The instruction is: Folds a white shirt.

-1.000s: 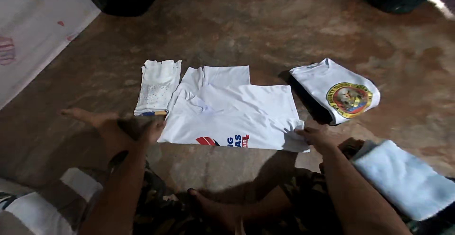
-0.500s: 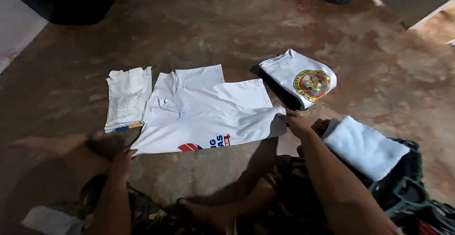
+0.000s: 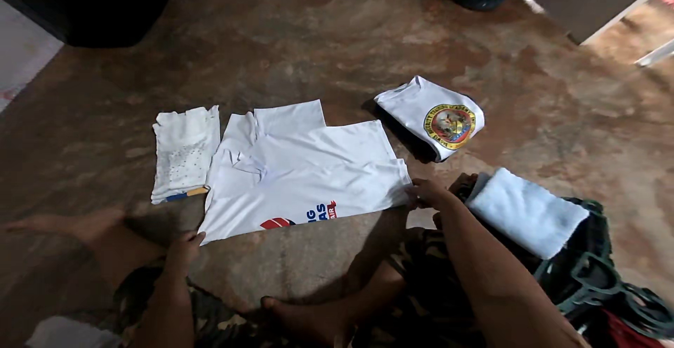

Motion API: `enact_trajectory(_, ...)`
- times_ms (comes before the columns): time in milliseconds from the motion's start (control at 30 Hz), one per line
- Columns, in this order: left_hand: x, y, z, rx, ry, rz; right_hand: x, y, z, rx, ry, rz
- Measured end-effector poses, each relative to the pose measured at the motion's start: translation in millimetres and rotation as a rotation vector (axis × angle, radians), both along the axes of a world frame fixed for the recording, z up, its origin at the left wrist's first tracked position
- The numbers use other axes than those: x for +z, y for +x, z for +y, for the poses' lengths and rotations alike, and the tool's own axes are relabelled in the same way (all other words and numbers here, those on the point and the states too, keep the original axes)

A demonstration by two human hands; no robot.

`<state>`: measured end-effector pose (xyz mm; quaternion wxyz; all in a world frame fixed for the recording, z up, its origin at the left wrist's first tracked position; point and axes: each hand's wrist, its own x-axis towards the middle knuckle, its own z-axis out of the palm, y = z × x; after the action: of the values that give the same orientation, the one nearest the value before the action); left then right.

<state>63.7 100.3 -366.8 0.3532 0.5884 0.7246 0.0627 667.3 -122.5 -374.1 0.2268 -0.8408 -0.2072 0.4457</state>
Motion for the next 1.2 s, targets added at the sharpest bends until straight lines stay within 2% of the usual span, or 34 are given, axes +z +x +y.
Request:
enact_trajectory(67,16.3,5.9,2.7,0.065,0.060,-0.060,3.1,0.6,1.2,-0.118,0.238,0.079)
enact_trajectory(133,49.8,17.2,1.2,0.109,0.169,-0.147,18.3,-3.5,7.8,-0.205,0.474,0.062)
enact_trajectory(200,91.0,32.3,-10.9,0.184,0.329,-0.239,35.3,-3.2,12.4,-0.228,0.636,0.050)
enact_trajectory(233,98.3,31.2,-13.5,0.190,0.415,-0.262,40.7,-2.0,12.0,-0.231,0.669,0.035)
enact_trajectory(300,97.4,16.2,-12.8,0.083,0.452,-0.136,44.3,-0.9,5.4,-0.237,0.630,0.016)
enact_trajectory(400,67.8,-16.9,-6.3,-0.195,0.204,0.197,16.5,11.0,-12.1,-0.167,0.398,0.025)
enact_trajectory(500,41.5,-18.5,-10.5,-0.277,-0.056,0.150,-6.2,17.4,-20.6,-0.081,0.210,0.047)
enact_trajectory(600,29.6,-18.9,-13.4,-0.313,-0.073,0.142,-1.8,14.3,-18.2,-0.111,0.180,0.039)
enact_trajectory(667,33.5,-14.2,-18.1,-0.375,-0.121,0.208,-0.2,11.9,-18.9,-0.141,0.165,0.044)
enact_trajectory(733,34.7,-6.7,-24.0,-0.414,-0.190,0.308,-8.5,12.9,-26.5,-0.066,0.048,0.016)
enact_trajectory(833,32.2,2.5,-33.4,-0.323,-0.265,0.259,-11.6,12.4,-31.2,0.012,-0.030,0.024)
enact_trajectory(933,30.1,4.9,-42.2,-0.144,-0.296,0.085,-12.0,12.6,-27.6,-0.046,0.010,0.050)
enact_trajectory(1000,28.3,0.6,-42.9,-0.093,-0.307,0.058,-12.8,10.9,-27.0,-0.051,-0.037,0.029)
enact_trajectory(1100,34.5,-7.5,-44.1,-0.022,-0.226,-0.007,-2.7,13.8,-29.8,-0.052,-0.028,0.006)
enact_trajectory(1200,40.5,-16.7,-48.3,0.057,-0.152,-0.214,9.0,13.3,-33.8,-0.108,0.077,0.072)
